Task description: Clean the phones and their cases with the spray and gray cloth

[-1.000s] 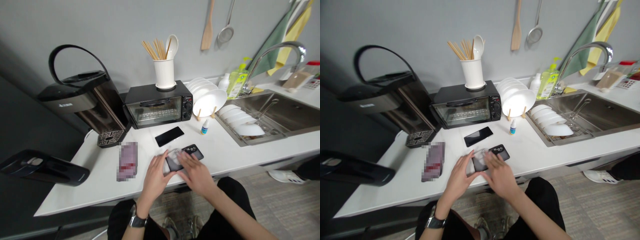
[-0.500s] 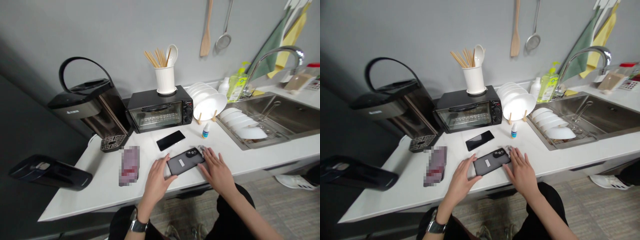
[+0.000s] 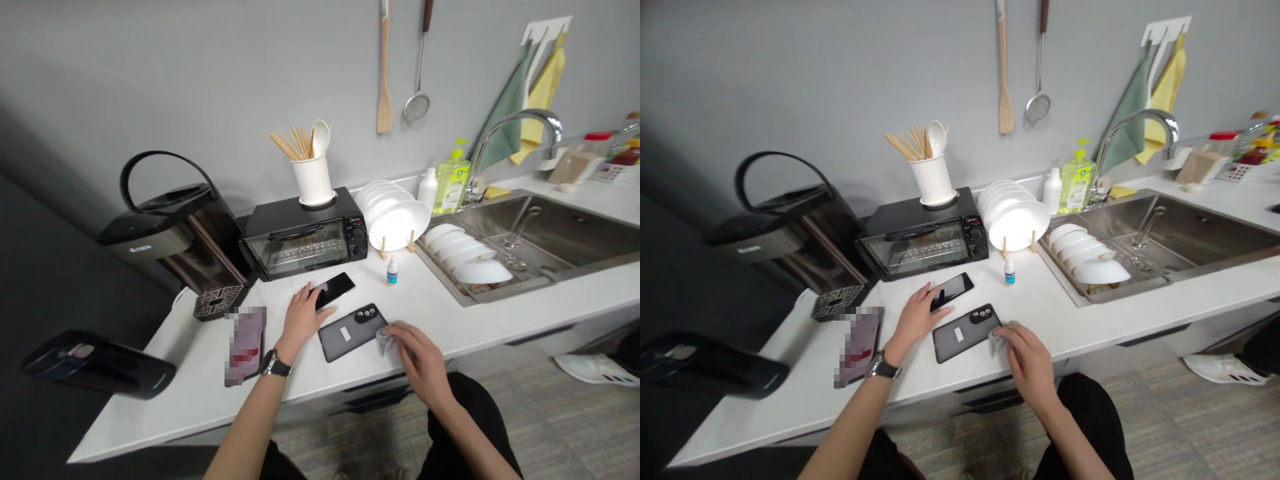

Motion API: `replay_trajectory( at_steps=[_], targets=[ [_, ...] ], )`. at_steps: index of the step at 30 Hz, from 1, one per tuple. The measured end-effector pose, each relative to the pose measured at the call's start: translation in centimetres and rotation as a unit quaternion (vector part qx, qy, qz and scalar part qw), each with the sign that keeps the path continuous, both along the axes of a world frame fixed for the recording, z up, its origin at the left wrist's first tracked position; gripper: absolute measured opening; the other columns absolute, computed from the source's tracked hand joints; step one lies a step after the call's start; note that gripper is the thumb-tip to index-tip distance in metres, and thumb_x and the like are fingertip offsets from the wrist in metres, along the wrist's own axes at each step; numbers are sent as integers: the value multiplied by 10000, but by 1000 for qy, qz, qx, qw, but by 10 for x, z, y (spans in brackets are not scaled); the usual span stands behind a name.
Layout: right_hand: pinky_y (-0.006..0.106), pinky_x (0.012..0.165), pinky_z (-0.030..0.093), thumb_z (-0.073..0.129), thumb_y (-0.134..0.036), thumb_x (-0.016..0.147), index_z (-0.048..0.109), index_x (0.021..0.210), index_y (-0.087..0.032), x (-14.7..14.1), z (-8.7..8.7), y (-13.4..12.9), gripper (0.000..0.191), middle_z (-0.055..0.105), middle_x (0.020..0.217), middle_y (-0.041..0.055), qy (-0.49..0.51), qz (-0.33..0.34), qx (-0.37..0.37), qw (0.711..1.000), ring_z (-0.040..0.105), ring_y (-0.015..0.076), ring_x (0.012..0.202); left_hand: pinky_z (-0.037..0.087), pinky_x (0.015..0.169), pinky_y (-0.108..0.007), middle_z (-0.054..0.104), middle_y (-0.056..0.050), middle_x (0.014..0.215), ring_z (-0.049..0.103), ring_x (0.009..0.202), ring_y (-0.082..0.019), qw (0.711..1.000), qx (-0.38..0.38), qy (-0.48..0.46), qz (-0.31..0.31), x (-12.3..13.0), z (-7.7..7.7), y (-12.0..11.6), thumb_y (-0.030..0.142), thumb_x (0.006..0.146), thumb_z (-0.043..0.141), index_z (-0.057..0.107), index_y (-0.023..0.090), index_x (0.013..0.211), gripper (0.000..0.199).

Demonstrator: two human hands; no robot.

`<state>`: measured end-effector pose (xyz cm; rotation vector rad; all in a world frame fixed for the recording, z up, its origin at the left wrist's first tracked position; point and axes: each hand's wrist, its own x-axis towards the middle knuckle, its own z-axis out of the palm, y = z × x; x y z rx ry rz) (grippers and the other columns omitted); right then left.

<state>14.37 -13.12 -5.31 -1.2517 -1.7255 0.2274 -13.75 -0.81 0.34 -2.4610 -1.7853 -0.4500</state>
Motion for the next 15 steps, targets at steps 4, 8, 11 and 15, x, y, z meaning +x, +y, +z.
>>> replay_trajectory(
  at_steps=[4, 8, 11, 15],
  targets=[
    [504, 1211, 422, 425, -62, 978, 640, 1388, -299, -17, 6, -14, 521, 696, 1385, 32, -94, 104, -18, 990, 627, 215, 1328, 553, 1019, -414, 639, -185, 1442, 663, 1270, -314, 999, -10, 45, 4, 7, -1, 9, 432, 1021, 612, 559, 185, 1455, 502],
    [548, 1236, 371, 424, 9, 915, 646, 1394, -268, -39, 10, -10, 596, 685, 1413, 29, -121, 124, -69, 982, 561, 237, 1410, 579, 855, -355, 730, -179, 1278, 750, 1053, -299, 996, -22, 80, 14, 8, 4, 9, 360, 1010, 630, 594, 167, 1413, 448],
    [547, 1227, 382, 442, 16, 891, 661, 1381, -257, -55, 13, 3, 603, 675, 1425, 38, -118, 97, -97, 984, 580, 248, 1392, 556, 769, -319, 799, -126, 1046, 778, 879, -274, 995, -30, 92, 29, 4, 13, 9, 279, 1005, 619, 665, 199, 1313, 321],
    [538, 1211, 400, 483, -8, 882, 735, 1272, -305, -74, 17, 25, 552, 710, 1372, 9, -20, 100, -107, 989, 622, 263, 1346, 509, 704, -300, 801, -111, 955, 775, 813, -266, 995, -9, 75, 62, -8, 34, -8, 271, 1067, 485, 653, 203, 1303, 298]
  ],
)
